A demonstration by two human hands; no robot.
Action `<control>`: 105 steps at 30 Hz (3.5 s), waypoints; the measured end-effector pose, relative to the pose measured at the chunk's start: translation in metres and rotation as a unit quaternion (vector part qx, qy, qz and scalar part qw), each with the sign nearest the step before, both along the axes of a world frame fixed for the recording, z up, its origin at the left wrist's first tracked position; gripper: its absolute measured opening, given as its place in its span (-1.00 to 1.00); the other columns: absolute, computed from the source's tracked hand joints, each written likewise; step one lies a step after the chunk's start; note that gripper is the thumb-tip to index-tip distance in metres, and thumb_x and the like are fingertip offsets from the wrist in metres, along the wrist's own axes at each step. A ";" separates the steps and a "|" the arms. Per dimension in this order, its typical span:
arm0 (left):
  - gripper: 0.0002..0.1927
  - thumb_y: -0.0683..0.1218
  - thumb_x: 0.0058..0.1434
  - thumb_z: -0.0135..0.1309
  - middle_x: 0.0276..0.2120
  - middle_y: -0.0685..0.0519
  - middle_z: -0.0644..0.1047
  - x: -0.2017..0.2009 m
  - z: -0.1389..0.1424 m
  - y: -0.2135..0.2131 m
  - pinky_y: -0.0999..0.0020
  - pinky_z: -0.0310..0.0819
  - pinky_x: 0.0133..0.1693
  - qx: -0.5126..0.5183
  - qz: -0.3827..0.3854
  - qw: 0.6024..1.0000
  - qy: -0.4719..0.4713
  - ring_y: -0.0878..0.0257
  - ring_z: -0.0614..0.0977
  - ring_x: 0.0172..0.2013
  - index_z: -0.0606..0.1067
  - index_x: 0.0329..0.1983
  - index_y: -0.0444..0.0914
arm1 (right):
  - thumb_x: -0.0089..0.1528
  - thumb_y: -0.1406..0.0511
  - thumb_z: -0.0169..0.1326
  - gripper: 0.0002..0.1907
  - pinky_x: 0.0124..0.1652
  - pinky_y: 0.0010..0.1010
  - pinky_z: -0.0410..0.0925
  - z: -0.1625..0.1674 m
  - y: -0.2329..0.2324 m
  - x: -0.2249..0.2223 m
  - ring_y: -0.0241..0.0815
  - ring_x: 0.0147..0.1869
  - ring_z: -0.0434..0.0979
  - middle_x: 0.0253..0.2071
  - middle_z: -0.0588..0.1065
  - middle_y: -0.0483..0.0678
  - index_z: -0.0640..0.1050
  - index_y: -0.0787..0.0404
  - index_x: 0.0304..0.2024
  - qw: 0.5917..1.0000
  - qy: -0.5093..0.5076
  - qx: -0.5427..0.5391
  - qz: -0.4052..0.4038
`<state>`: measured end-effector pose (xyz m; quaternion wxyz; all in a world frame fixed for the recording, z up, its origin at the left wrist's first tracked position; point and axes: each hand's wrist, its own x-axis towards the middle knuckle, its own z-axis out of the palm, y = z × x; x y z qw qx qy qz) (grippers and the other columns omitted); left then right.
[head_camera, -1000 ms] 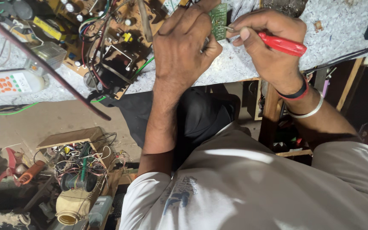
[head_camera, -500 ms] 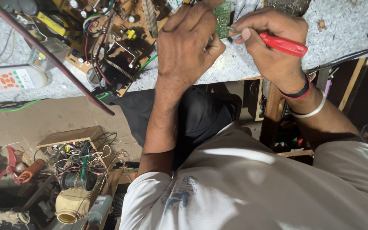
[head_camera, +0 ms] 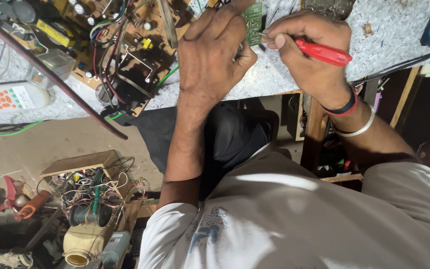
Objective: The person repairs an electronic circuit board at a cluttered workbench. They hold the board, use a soldering iron to solder components on it, and use a red-handled screwdriver to work on the board, repositioning it as they work.
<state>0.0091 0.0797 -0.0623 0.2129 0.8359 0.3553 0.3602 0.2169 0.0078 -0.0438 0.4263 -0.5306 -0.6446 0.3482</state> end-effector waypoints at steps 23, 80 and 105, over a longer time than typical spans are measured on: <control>-0.81 -0.19 0.13 0.24 0.10 0.16 0.56 -0.001 0.002 -0.006 0.24 0.59 -0.09 0.006 0.008 1.000 -0.008 0.17 0.63 -0.08 0.46 -0.26 -0.26 | 0.57 0.47 0.15 -0.92 -0.02 -0.54 0.52 0.001 -0.009 -0.003 -0.27 -0.06 0.66 -0.11 0.62 0.07 0.58 0.44 -0.04 0.999 0.032 -0.012 -0.025; -0.78 -0.11 0.18 0.28 -0.21 0.06 0.56 -0.008 -0.015 -0.012 0.21 0.52 -0.26 0.009 0.016 1.000 0.014 0.13 0.56 -0.21 0.56 -0.13 -0.23 | 0.54 0.53 0.05 -0.92 -0.10 -0.49 0.52 0.002 -0.009 -0.003 -0.14 -0.08 0.68 -0.08 0.60 0.18 0.54 0.52 -0.05 0.999 -0.018 0.038 0.029; -0.80 -0.14 0.16 0.28 -0.25 0.07 0.54 -0.012 -0.010 -0.014 0.18 0.49 -0.20 -0.006 0.000 1.000 0.004 0.10 0.54 -0.23 0.55 -0.16 -0.21 | 0.63 0.44 -0.02 -0.85 0.00 -0.47 0.60 -0.009 -0.018 0.009 -0.17 0.01 0.67 0.02 0.57 0.15 0.50 0.49 0.06 0.993 0.106 -0.028 0.045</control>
